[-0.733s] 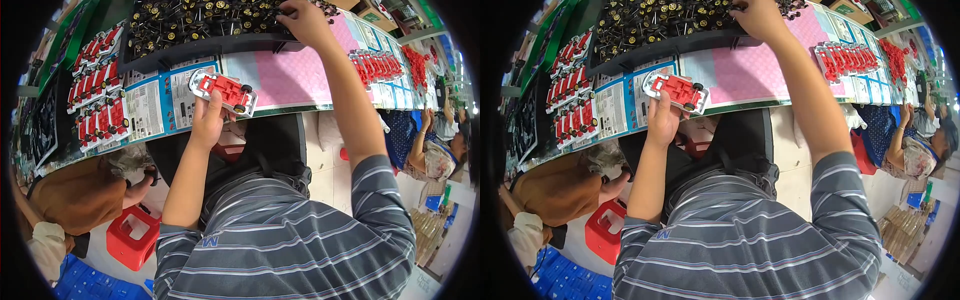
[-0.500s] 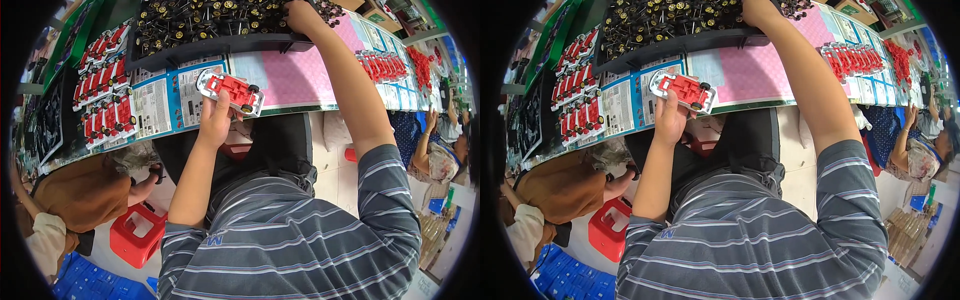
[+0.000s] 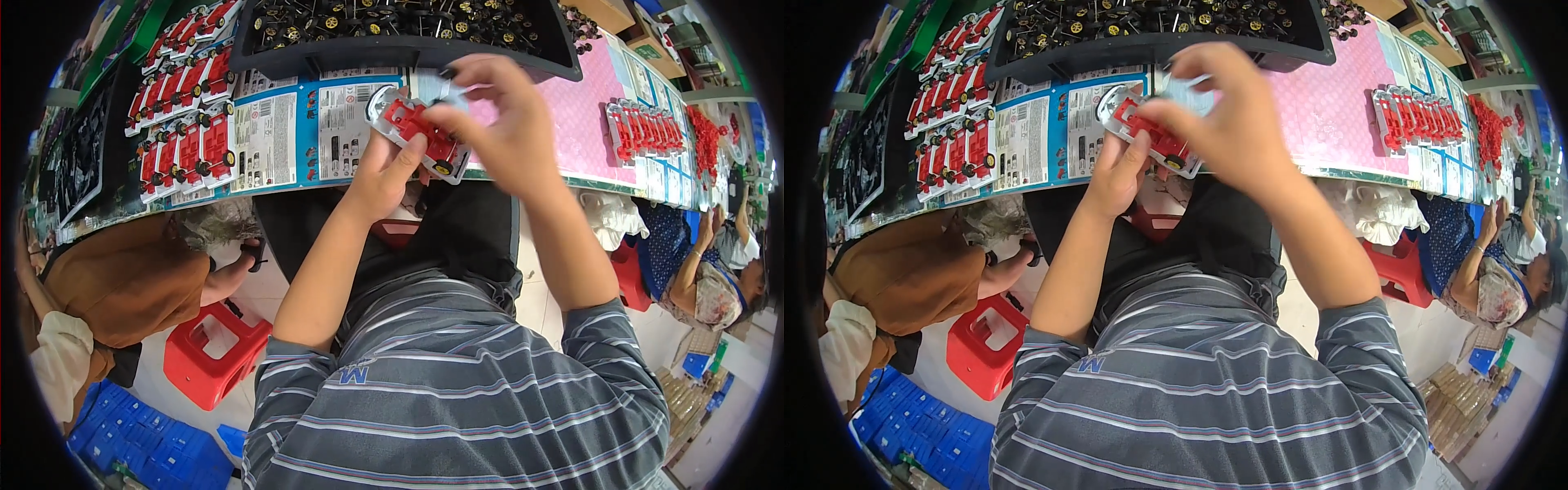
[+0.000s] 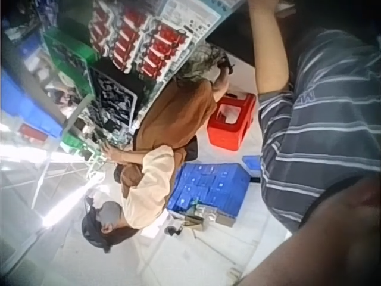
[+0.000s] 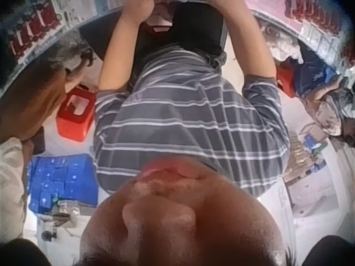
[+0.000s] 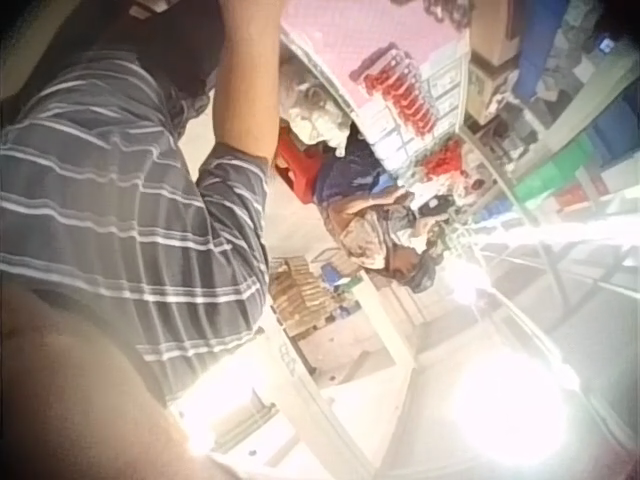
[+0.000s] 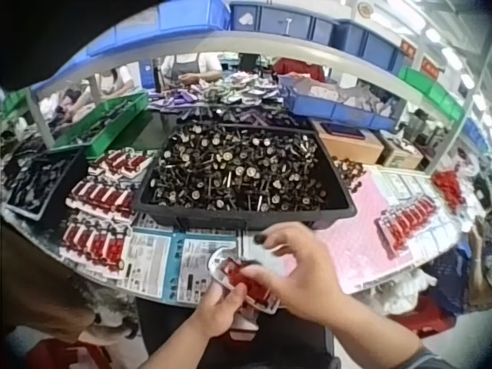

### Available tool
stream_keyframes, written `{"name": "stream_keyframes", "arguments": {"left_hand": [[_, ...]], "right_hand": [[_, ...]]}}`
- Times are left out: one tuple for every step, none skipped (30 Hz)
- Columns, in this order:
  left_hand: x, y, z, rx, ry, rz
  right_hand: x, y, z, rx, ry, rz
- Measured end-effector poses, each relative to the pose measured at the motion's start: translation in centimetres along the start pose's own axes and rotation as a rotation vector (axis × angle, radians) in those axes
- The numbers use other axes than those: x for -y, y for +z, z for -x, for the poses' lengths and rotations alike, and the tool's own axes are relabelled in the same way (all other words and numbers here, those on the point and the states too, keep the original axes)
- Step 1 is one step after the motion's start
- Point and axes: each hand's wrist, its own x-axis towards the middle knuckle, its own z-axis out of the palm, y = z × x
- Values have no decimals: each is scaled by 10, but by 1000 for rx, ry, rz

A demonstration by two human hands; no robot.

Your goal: The person assembles toy cars by attaching wheel axles onto toy car bodies by hand and placing the assembled cars onto the table.

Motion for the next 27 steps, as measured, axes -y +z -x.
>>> {"name": "stream_keyframes", "arguments": {"left_hand": [[2, -3, -1, 19, -14, -62], [4, -4, -1, 39, -27, -124], [6, -2, -2, 9, 15, -102], [7, -2, -2, 17, 10, -107], [7, -2, -2, 42, 34, -139], [7, -2, -2, 63, 60, -171], [7, -2, -2, 65, 60, -173], [8, -1, -1, 52, 52, -153], [9, -1, 0, 34, 45, -131], [9, -1, 1, 31, 46, -130], [9, -1, 1, 31, 59, -152], [10, -3, 3, 29, 71, -175], [11, -5, 4, 22, 73, -174], [14, -8, 5, 27, 38, -139], [15, -11, 6, 28, 4, -107], [4, -1, 14, -81, -21, -119], [-3, 4, 21, -90, -62, -53], [-9, 4, 29, -102, -100, 8], [-8, 1, 36, -110, -104, 73], [-9, 1, 43, -147, -111, 140], [-11, 2, 48, -180, -117, 207], [-16, 1, 54, -208, -111, 261], [-24, -2, 61, -261, -106, 281], [-30, -5, 68, -310, -99, 303], [-37, -12, 75, -341, -89, 280], [-47, -24, 88, -358, -114, 216], [-59, -29, 95, -416, -131, 170]], "right_hand": [[9, 6, 4, 86, 72, 27], [12, 12, 2, 128, 131, 50], [12, 17, 1, 118, 136, 48], [11, 21, -1, 154, 119, 120], [10, 24, -2, 192, 103, 193], [9, 27, -2, 204, 124, 161], [9, 28, -3, 201, 124, 160], [10, 28, -4, 235, 132, 172], [11, 28, -4, 272, 140, 183], [11, 29, -3, 276, 139, 183], [10, 29, -1, 268, 100, 202], [10, 30, 1, 261, 60, 219], [11, 30, 3, 267, 57, 217], [13, 27, 5, 231, 53, 162], [14, 24, 6, 197, 46, 102], [13, 19, 7, 197, 49, 48], [8, 14, 9, 182, 63, 16], [4, 8, 11, 167, 74, -20], [-9, 4, 15, 144, 86, 18], [-20, 0, 19, 100, 118, 88], [-40, -3, 24, 35, 122, 224], [-57, -9, 31, 19, 157, 333], [-74, -11, 37, 9, 187, 433], [-87, -13, 43, -45, 71, 567], [-87, -14, 48, -95, 209, 445], [-86, -14, 50, -82, 212, 448], [-85, -18, 52, -77, 220, 466]]}}
